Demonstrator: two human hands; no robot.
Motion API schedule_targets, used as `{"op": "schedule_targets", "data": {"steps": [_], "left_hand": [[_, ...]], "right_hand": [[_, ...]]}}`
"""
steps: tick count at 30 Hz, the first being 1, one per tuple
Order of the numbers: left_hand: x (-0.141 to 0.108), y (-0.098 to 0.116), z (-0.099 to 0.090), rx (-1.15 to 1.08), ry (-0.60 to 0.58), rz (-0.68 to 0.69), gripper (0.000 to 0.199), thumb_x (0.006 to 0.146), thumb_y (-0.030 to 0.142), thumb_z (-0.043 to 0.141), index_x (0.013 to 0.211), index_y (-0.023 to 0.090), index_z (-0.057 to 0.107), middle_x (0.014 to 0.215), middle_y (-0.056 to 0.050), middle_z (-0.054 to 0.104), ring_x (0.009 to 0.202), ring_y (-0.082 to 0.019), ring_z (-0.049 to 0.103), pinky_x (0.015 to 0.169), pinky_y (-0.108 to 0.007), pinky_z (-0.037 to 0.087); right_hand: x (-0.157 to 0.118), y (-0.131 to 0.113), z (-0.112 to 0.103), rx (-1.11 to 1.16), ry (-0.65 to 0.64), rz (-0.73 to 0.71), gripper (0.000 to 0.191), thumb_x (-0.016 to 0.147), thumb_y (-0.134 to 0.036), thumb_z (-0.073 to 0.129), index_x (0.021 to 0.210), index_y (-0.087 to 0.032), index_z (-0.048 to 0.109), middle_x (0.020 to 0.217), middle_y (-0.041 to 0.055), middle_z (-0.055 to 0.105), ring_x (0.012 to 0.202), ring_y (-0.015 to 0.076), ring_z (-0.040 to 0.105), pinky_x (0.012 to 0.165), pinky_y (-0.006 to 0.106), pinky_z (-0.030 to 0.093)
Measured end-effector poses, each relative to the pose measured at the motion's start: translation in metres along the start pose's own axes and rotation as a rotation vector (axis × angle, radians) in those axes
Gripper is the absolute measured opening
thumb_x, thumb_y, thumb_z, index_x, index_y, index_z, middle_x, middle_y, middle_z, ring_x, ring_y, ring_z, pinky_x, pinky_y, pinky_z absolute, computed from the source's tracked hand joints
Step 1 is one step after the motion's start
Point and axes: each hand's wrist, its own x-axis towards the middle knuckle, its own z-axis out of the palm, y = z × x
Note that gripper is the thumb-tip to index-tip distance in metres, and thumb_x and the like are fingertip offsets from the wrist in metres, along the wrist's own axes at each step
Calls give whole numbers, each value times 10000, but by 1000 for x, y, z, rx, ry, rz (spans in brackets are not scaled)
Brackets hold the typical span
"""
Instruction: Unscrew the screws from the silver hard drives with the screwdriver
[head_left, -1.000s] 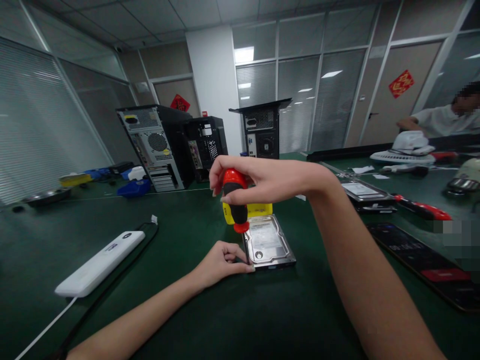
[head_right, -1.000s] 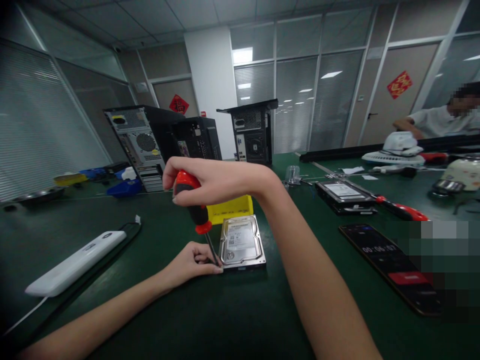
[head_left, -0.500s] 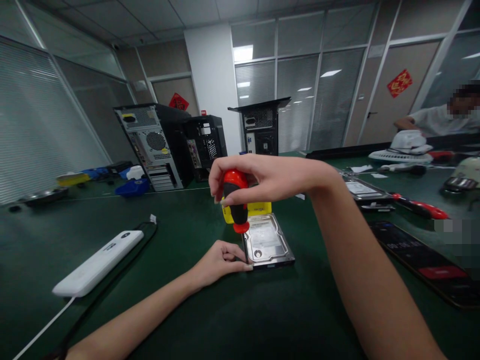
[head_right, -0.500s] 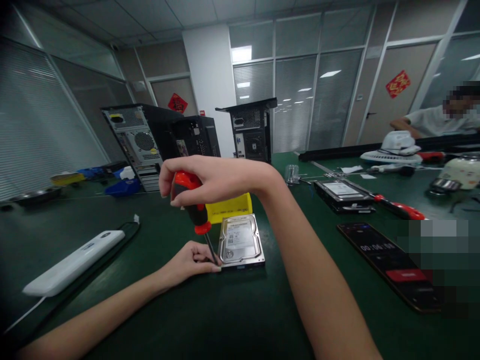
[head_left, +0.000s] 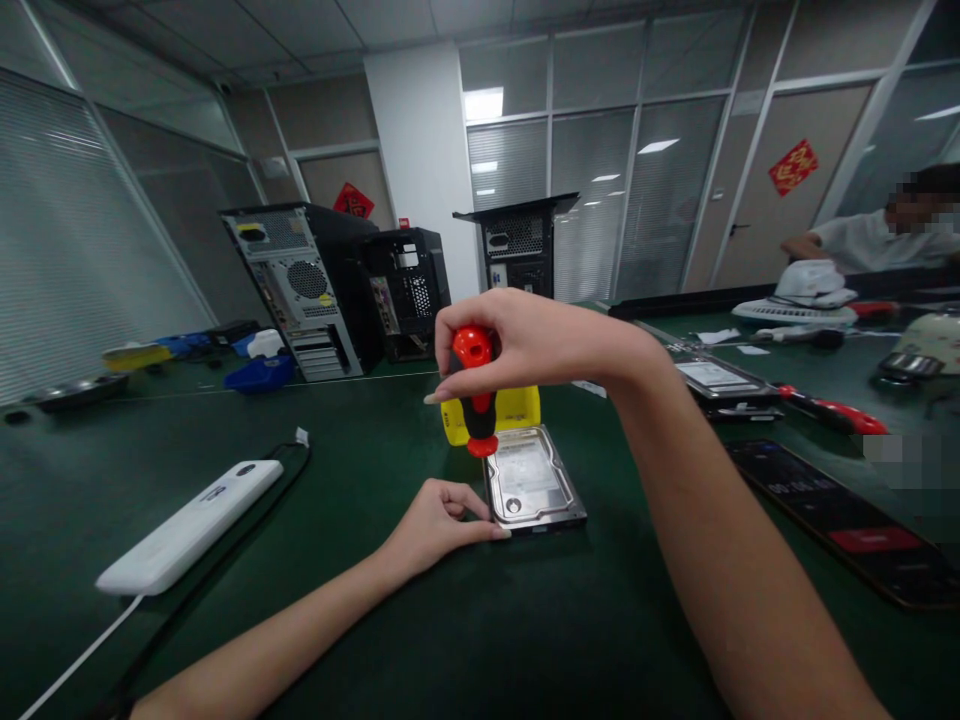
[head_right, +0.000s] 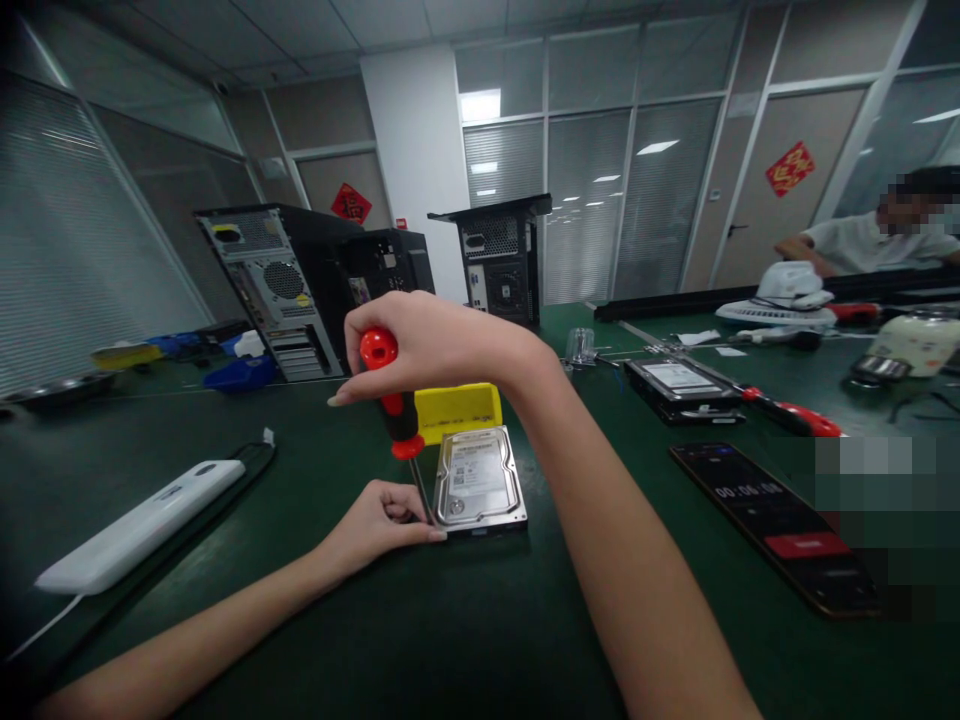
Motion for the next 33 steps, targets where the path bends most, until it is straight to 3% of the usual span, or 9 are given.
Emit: {"op": "schedule_targets", "data": {"steps": [3, 9, 17, 22, 27, 33], "left_hand": [[-1, 4, 0, -35, -17, -15, 268, 599, 329, 799, 695, 107, 682, 764, -55, 699, 670, -138, 605, 576, -215, 417], [-2, 5, -1, -26, -33, -9, 248, 603, 315, 798, 692, 110, 691, 720, -35, 687, 554, -85, 525, 485, -181, 331], [-3, 3, -3, -41, -63, 25, 237, 625, 314, 787, 706, 111, 696, 754, -39, 680, 566, -81, 500, 495, -182, 316], [-3, 6, -6, -3, -90, 34, 257, 649, 334, 768, 751, 110, 694, 733, -21, 643, 545, -71, 419, 492, -190, 275], [-4, 10, -9, 114, -123, 40, 379, 603, 381, 790, 869, 128, 697, 609, 47, 477, 538, -81, 273, 483, -206, 197], [-3, 9, -3, 121, -72, 76, 332, 609, 361, 784, 802, 117, 668, 710, 16, 567, 570, -84, 344, 512, -204, 253]], "right_hand": [[0, 1, 0, 27, -14, -7, 298, 751, -401, 643, 843, -121, 598, 825, 25, 609, 728, 126, 547, 594, 248, 399], [-5, 3, -5, 126, -119, -63, 146, 818, -262, 586, 883, -133, 565, 911, 29, 594, 814, 111, 556, 712, 244, 449], [-10, 10, -5, 554, -255, -71, 229, 829, -54, 503, 1010, -168, 421, 1135, 57, 553, 1010, 116, 572, 837, 264, 486], [-4, 13, -2, 390, -173, -114, 174, 840, -167, 562, 1004, -151, 506, 1063, 42, 549, 973, 116, 552, 837, 259, 469], [0, 9, -4, 214, -148, -126, 166, 826, -285, 595, 899, -140, 563, 932, 21, 566, 855, 111, 541, 738, 248, 443], [-1, -1, -1, -1, -54, 30, 328, 821, -458, 555, 789, -134, 592, 764, 7, 551, 673, 101, 486, 586, 242, 354]]}}
